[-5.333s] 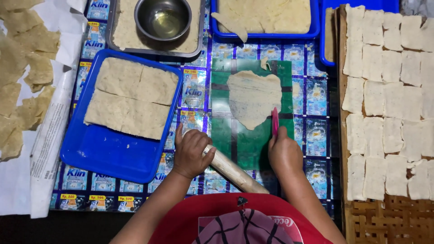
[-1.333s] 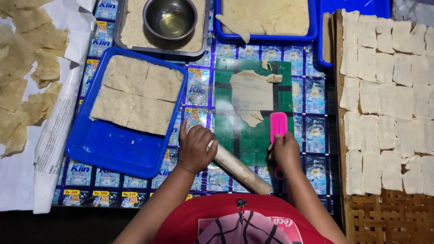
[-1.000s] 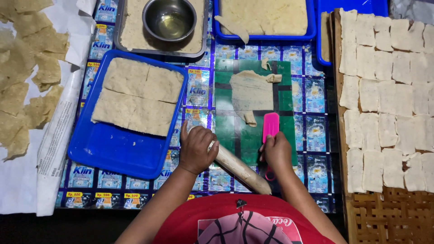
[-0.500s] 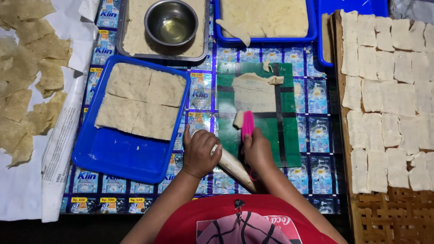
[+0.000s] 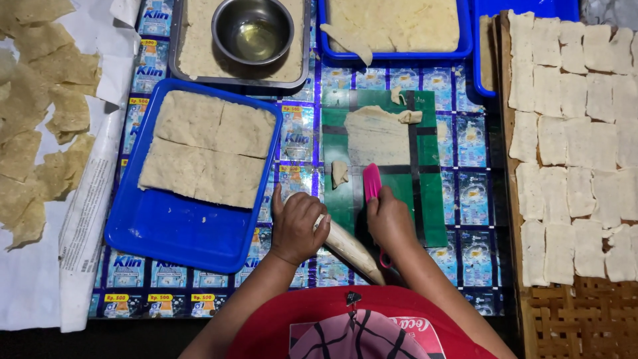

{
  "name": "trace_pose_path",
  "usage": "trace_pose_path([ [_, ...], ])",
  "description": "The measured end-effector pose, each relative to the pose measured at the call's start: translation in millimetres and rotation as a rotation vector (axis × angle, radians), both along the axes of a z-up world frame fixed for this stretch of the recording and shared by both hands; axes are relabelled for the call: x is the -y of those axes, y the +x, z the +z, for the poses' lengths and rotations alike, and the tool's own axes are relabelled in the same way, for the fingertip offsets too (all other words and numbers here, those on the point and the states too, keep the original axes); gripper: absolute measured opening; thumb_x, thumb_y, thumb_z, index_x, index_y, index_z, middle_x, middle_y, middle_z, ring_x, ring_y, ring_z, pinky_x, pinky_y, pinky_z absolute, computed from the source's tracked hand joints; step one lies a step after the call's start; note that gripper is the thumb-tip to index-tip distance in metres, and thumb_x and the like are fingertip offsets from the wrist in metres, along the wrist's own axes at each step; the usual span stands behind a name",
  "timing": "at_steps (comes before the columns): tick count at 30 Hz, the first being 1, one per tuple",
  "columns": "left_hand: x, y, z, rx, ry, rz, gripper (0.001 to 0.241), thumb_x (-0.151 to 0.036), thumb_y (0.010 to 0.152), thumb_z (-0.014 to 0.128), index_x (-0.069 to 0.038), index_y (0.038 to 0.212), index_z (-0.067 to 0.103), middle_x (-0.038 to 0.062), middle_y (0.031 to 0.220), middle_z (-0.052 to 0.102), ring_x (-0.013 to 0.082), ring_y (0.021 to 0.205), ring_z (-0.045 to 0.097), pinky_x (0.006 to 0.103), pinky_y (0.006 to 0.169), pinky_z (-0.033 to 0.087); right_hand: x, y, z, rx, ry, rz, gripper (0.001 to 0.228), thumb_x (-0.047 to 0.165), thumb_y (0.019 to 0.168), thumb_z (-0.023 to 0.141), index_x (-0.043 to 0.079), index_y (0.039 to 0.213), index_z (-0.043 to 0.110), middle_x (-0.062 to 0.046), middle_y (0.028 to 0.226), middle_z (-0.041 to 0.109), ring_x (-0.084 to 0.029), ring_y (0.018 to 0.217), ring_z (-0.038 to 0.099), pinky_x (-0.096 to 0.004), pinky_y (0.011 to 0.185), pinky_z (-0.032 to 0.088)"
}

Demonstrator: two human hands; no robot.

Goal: Rolling out dough into thin squares and arranging them on a tray.

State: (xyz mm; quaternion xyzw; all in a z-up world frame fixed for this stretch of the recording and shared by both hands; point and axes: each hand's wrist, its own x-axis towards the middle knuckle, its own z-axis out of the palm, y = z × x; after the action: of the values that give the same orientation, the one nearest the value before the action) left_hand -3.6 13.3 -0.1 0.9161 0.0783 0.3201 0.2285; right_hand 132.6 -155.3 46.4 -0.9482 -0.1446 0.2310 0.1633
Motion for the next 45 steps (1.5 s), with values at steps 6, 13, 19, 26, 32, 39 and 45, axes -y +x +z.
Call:
trace_pose_path([
  [6,0.2,0.8,2.5,0.014,-0.024,0.002,0.023,-0.039,0.100,0.050,-0.023,0.087,0.060,0.000,0.090,0.063,0.0217,0.100,0.063,0.0659,0.118,0.017,-26.2,5.1,11.5,0.017,-0.059,0.026,0.026,0.029,0.099,0.047,0.007,0.105,0.059,-0.032,0.089,0.073,-0.052,0.095,0.071,-0.063,0.080,0.055],
  [13,-0.5,1.9,0.1,0.012,-0.031,-0.002,0.022,-0.038,0.099,0.049,-0.022,0.088,0.060,0.000,0.090,0.063,0.0214,0.100,0.063,0.0671,0.118,0.017,-57.0,39.8,13.0,0.035,-0.049,0.051,0.028,0.026,0.099,0.046,0.005,0.112,0.059,-0.033,0.094,0.072,-0.053,0.098,0.070,-0.062,0.083,0.057],
  [19,-0.7,3.0,1.1,0.017,-0.008,0.015,0.023,-0.039,0.099,0.049,-0.022,0.089,0.060,0.001,0.091,0.063,0.0212,0.100,0.063,0.0664,0.117,0.018,-77.1,80.2,-2.2,0.077,-0.035,0.092,0.030,0.028,0.100,0.046,0.004,0.114,0.058,-0.032,0.095,0.072,-0.053,0.098,0.070,-0.062,0.081,0.058],
  [26,-2.2,4.5,-1.4,0.033,-0.012,0.025,0.022,-0.034,0.099,0.047,-0.022,0.087,0.060,0.000,0.090,0.064,0.0209,0.100,0.063,0.0667,0.119,0.016,-55.2,18.3,81.9,0.074,-0.096,0.306,0.035,0.024,0.102,0.041,0.015,0.136,0.047,-0.026,0.115,0.066,-0.055,0.106,0.065,-0.066,0.090,0.052],
  [32,1.2,0.8,1.1,0.015,-0.008,0.023,0.018,-0.028,0.095,0.046,-0.022,0.085,0.060,-0.001,0.089,0.062,0.0196,0.100,0.063,0.0666,0.119,0.016,-19.2,4.5,32.5,-0.054,-0.203,0.306,0.024,0.034,0.100,0.045,0.022,0.117,0.056,-0.017,0.104,0.076,-0.044,0.103,0.071,-0.061,0.085,0.056],
  [39,-0.3,0.6,2.2,0.018,0.004,0.036,0.017,-0.026,0.094,0.046,-0.023,0.086,0.060,-0.001,0.090,0.063,0.0204,0.101,0.063,0.0662,0.119,0.015,16.6,24.5,11.4,0.105,-0.262,0.213,0.025,0.035,0.097,0.050,0.027,0.119,0.058,-0.014,0.102,0.074,-0.045,0.094,0.073,-0.058,0.080,0.058],
  [45,-1.7,3.3,0.4,0.026,0.023,0.050,0.017,-0.027,0.093,0.046,-0.023,0.085,0.061,-0.001,0.090,0.063,0.0202,0.101,0.063,0.0648,0.120,0.015,22.5,11.8,5.9,0.794,0.034,0.604,0.048,0.019,0.096,0.054,0.036,0.140,0.063,-0.004,0.095,0.056,-0.028,0.084,0.062,-0.039,0.061,0.052],
])
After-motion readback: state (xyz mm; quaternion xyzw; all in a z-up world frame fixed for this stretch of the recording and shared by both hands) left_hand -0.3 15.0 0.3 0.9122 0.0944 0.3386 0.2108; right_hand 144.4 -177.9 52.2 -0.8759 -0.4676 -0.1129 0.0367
